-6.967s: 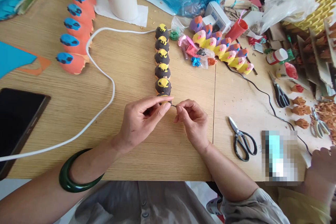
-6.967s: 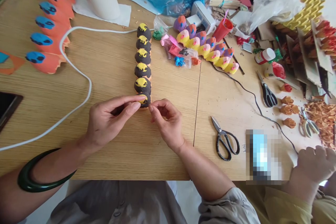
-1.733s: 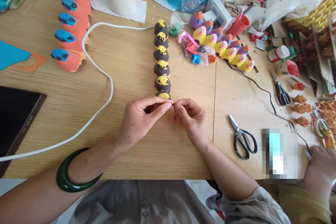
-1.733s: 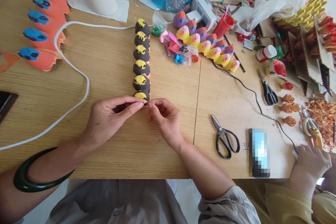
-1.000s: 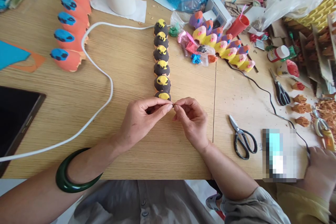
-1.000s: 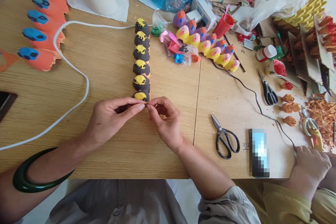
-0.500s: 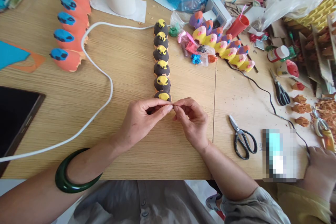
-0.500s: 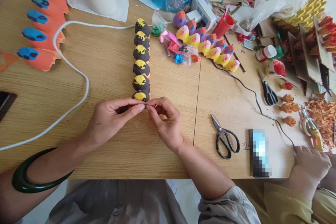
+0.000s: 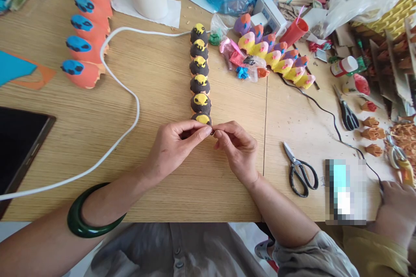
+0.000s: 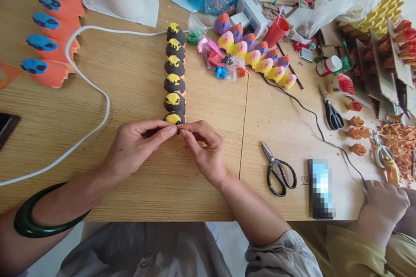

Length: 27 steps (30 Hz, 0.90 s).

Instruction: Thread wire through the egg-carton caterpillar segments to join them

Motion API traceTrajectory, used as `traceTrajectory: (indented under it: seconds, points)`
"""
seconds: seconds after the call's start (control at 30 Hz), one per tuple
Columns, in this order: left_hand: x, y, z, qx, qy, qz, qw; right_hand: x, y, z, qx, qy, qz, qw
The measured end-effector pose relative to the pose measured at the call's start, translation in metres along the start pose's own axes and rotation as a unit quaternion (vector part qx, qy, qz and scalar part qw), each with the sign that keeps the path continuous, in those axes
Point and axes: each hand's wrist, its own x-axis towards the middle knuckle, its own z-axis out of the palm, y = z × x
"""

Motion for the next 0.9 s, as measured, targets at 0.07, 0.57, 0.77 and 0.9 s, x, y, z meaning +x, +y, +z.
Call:
traceTrajectory:
  seconds: [0.07,0.57,0.77,0.9]
  points:
    - [0.0001,0.0005,0.0000,-0.007,0.000,-0.005,1.000,0.0003,-0.0029,0.0006,0.007,-0.004,0.003,1.000]
    - [-0.0008,0.0027,-0.0007,-0.018,0.005,-0.030,0.999,0.0003,-0.0044,0.0021,0.038,0.007,-0.007,0.999]
    - [0.0001,0.0008,0.0006,-0.028,0.005,-0.030,0.999,0.0001,-0.0030,0.0018,0.034,-0.001,-0.006,0.999]
    - [0.0003,0.0001,-0.0003,-0.031,0.005,-0.027,0.999,-0.0007,-0.0033,0.0015,0.027,-0.009,0.002,1.000]
